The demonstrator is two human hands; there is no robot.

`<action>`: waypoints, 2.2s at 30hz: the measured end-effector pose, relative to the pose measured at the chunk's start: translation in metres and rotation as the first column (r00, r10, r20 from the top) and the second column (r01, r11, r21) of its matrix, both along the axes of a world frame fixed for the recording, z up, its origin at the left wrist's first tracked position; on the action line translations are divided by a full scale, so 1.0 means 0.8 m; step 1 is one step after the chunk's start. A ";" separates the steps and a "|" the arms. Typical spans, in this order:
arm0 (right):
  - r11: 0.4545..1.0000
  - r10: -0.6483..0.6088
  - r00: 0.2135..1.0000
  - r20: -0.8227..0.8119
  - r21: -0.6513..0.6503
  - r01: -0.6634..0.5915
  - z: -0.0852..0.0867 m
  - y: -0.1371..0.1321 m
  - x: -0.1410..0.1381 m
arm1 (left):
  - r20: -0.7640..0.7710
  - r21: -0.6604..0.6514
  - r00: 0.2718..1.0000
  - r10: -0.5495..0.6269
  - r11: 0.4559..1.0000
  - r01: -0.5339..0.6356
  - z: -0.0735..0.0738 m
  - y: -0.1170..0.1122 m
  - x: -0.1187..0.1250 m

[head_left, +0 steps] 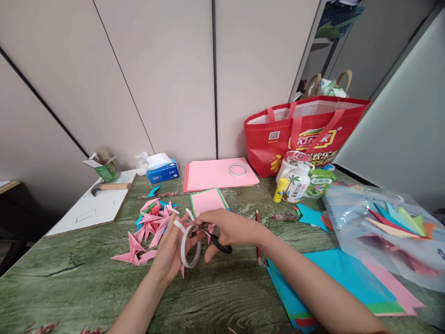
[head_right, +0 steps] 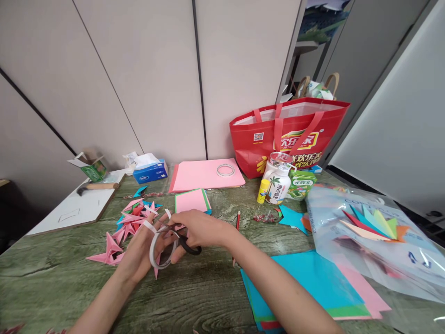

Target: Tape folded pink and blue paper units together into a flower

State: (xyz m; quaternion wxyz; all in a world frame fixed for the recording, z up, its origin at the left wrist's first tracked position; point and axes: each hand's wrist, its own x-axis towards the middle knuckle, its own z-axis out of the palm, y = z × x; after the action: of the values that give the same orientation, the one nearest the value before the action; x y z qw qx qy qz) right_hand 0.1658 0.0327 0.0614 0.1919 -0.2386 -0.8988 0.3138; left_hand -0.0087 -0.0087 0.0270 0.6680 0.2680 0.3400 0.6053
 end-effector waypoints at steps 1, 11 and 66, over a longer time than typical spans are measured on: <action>0.997 -0.047 0.998 0.051 0.066 0.044 0.003 -0.001 0.003 | -0.017 -0.004 1.000 0.002 1.000 -0.002 0.001 0.000 0.000; 0.925 -0.330 0.840 0.431 0.325 0.197 0.020 -0.025 -0.001 | -0.159 0.059 0.985 0.067 0.997 -0.058 -0.001 -0.002 0.009; 0.874 -0.477 0.865 0.158 0.188 0.448 0.006 0.027 0.028 | -0.094 0.136 0.996 -0.003 0.991 0.016 0.014 0.000 0.001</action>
State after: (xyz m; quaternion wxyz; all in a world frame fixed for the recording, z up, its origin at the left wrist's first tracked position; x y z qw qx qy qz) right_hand 0.1880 0.0544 0.0662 0.1873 -0.4632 -0.8500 0.1671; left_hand -0.0083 -0.0091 0.0384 0.6341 0.3429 0.3275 0.6108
